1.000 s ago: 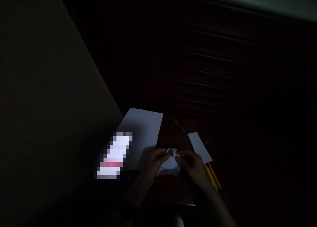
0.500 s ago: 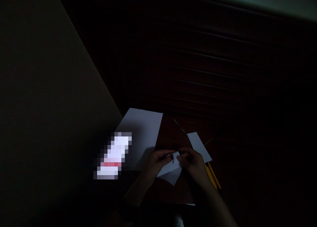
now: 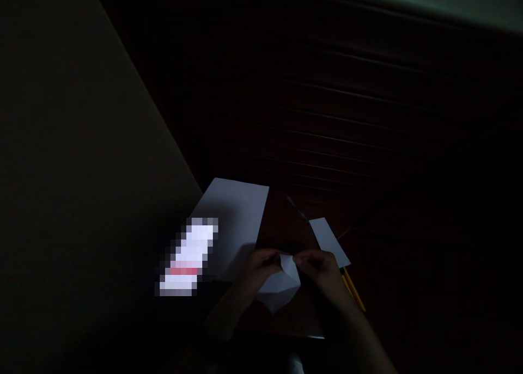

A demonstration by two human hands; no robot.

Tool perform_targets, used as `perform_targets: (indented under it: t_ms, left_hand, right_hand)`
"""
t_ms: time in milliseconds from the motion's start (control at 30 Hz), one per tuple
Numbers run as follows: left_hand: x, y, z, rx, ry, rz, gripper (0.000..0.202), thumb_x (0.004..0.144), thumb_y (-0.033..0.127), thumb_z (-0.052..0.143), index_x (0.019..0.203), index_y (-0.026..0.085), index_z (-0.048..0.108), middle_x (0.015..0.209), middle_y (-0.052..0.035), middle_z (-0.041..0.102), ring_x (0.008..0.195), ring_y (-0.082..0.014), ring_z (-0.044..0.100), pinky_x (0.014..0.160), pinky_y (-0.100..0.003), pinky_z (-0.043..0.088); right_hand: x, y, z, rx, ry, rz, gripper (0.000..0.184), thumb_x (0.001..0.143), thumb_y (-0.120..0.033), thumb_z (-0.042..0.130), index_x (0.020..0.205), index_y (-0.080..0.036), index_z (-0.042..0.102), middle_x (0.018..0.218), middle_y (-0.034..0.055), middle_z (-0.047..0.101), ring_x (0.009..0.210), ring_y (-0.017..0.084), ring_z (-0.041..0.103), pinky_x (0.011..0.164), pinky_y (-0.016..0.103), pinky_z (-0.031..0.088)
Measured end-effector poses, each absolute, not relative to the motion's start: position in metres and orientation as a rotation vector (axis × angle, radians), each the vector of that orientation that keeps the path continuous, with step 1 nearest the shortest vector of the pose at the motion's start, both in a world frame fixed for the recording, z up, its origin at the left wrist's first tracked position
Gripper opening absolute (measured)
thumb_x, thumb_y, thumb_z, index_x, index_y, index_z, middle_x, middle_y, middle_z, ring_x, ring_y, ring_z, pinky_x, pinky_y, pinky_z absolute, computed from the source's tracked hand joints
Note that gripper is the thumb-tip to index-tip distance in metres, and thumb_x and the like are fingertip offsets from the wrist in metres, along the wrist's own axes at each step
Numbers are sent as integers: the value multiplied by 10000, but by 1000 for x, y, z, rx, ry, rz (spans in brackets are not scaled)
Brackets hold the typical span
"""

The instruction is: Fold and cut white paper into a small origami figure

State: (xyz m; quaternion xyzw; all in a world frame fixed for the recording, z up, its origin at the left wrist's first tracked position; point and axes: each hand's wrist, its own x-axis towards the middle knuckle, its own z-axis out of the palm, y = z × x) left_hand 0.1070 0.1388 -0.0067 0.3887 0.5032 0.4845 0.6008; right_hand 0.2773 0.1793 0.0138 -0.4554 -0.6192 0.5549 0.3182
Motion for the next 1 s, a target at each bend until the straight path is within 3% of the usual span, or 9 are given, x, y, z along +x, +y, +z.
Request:
perform_targets:
  t_ms: [167, 433, 700, 1000]
  left_hand:
    - [107, 138, -9, 899, 1193, 1085, 305, 637, 142, 580, 918, 147, 699, 802, -66, 708, 686, -190, 627, 581, -240, 440]
    - [108, 139, -14, 1004, 1282, 1052, 251, 649, 238, 629, 873, 166, 715, 785, -64, 719, 683, -205, 637, 576, -251, 461]
    - [112, 139, -7, 1047, 1352, 1102, 230, 670, 259, 634, 866, 169, 716, 818, -67, 721, 721, -210, 651, 604, -252, 489]
    - [117, 140, -9, 1144, 1601, 1220, 182, 642, 177, 645, 798, 219, 729, 831, -34, 718, 778, -217, 649, 713, -280, 501]
  right_hand:
    - [279, 179, 12, -1183, -1501, 1619, 214, 709, -355, 647, 733, -143, 673, 645, 34, 647, 595, 156, 578, 561, 256, 448]
    - [281, 179, 13, -1194, -1450, 1711, 190, 661, -332, 683, 693, -144, 684, 630, 33, 656, 589, 158, 586, 571, 264, 451]
    - [280, 181, 9, -1211, -1596, 1510, 190, 713, -341, 636, 723, -152, 656, 671, 32, 649, 629, 160, 580, 577, 252, 435]
    - [274, 175, 23, -1159, -1754, 1439, 224, 815, -355, 516, 773, -180, 650, 755, 14, 656, 748, 181, 587, 665, 259, 432]
